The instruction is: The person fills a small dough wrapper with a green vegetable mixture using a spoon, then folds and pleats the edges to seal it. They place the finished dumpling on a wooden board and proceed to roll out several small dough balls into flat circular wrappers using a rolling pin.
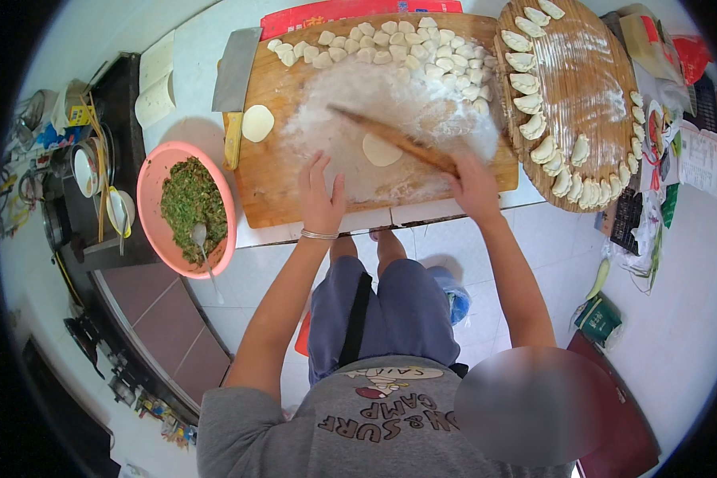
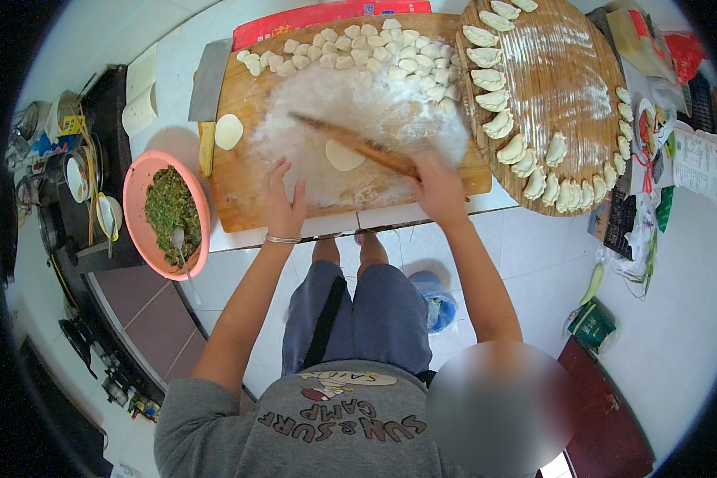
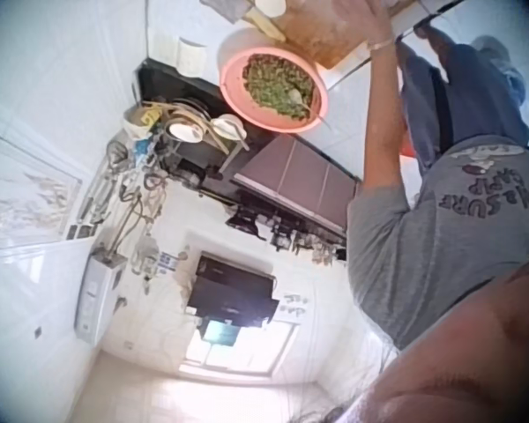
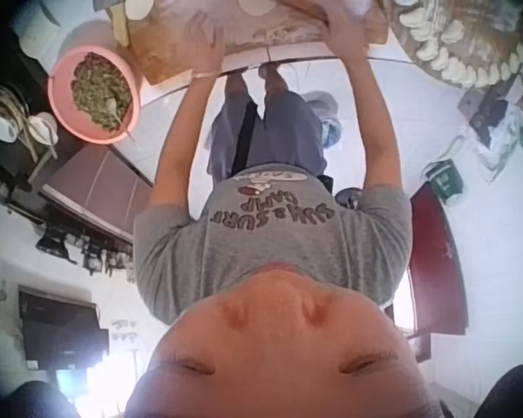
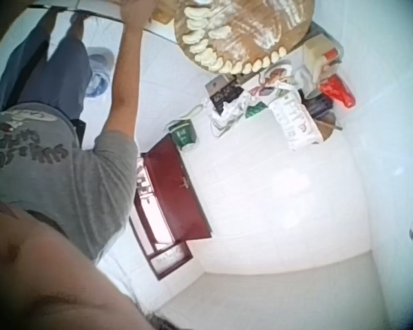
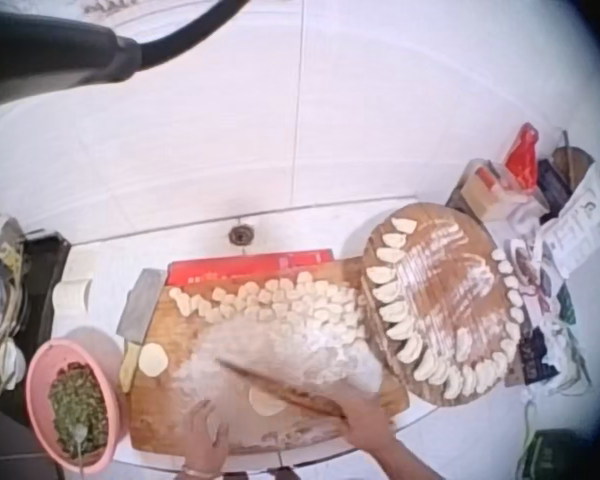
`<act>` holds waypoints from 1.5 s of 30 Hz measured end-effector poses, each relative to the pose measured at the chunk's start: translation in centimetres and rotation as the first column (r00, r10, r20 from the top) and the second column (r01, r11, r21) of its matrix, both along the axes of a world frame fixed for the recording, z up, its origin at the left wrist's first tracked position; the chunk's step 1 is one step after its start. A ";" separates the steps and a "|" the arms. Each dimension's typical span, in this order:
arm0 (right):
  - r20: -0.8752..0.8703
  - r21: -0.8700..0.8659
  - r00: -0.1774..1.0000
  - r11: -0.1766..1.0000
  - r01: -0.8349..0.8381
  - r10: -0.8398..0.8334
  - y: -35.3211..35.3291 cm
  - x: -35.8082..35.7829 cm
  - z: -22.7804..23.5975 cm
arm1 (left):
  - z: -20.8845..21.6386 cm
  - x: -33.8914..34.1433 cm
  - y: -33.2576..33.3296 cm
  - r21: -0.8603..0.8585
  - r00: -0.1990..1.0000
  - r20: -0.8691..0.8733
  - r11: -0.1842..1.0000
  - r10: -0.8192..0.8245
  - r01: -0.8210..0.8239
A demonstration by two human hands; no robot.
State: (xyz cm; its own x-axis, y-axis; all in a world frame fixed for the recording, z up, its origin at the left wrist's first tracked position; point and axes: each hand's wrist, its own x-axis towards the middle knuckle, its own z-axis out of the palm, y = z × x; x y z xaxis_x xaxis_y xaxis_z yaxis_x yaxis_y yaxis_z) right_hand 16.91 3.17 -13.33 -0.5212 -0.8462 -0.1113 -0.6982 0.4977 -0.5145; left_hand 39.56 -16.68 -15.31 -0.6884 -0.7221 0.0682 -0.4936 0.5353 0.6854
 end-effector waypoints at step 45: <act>0.288 -0.338 0.872 0.810 0.479 -0.396 -2.8 2.3 -0.9 | -2.3 -9.8 -0.3 -0.177 0.969 0.178 0.963 -0.171 0.203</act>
